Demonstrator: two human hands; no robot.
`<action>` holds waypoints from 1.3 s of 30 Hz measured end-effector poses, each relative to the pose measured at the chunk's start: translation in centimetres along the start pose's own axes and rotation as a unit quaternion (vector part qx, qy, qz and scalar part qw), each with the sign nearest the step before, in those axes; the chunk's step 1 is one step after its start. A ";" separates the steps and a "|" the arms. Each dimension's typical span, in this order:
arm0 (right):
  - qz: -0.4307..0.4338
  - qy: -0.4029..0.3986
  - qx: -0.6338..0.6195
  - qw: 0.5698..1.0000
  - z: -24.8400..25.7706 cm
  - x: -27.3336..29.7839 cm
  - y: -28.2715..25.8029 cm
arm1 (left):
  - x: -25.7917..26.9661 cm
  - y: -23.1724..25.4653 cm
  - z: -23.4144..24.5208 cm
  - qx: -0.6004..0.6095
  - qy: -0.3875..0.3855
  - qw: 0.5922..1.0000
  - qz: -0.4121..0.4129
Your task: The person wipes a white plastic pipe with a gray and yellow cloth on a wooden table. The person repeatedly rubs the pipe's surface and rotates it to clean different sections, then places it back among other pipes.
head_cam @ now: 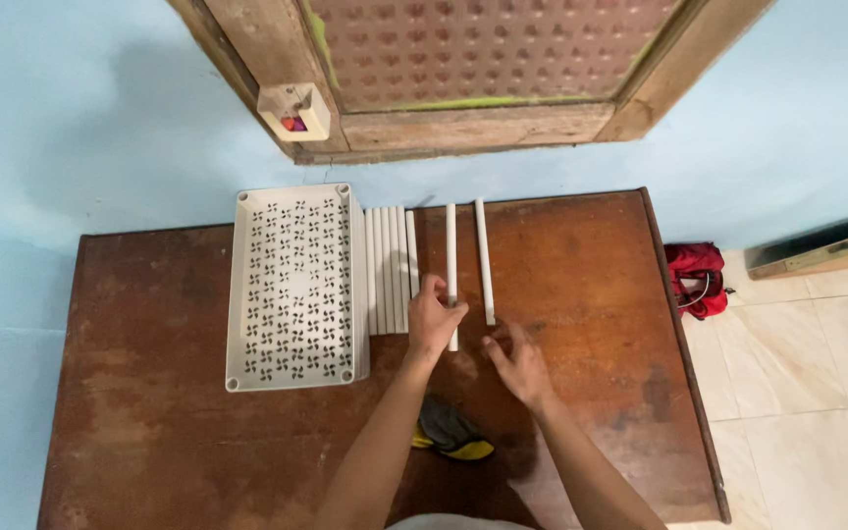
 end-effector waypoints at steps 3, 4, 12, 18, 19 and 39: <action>0.073 -0.067 -0.118 0.988 -1.5 2.6 0.0 | 4.0 -0.7 -1.1 0.135 0.026 0.987 -0.086; 0.073 -0.082 -0.186 0.976 -2.3 3.4 0.2 | 5.5 -1.3 -1.8 0.138 -0.006 0.987 -0.080; 0.017 -0.043 -0.197 0.979 -3.6 6.1 5.4 | 13.9 -2.6 1.5 -0.204 -0.084 0.934 -0.282; -0.010 -0.005 -0.229 0.973 -2.0 10.7 7.5 | 19.2 -8.9 1.1 -0.331 -0.152 0.929 -0.070; -0.022 -0.007 -0.269 0.963 -2.0 12.0 7.4 | 19.6 -9.3 0.7 -0.261 -0.132 0.951 -0.096; 0.056 0.169 -0.010 0.984 -5.0 33.0 -8.3 | 28.4 -0.7 4.9 0.698 -0.241 0.673 -0.047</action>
Point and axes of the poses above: each hand's wrist, its own x-axis away from the middle knuckle, its own z-axis out of the back of the hand, y = z × x, the point moved 4 cm from there along -x, towards the middle knuckle, and after that the axes turned 9 degrees about x, right-handed, at the moved point
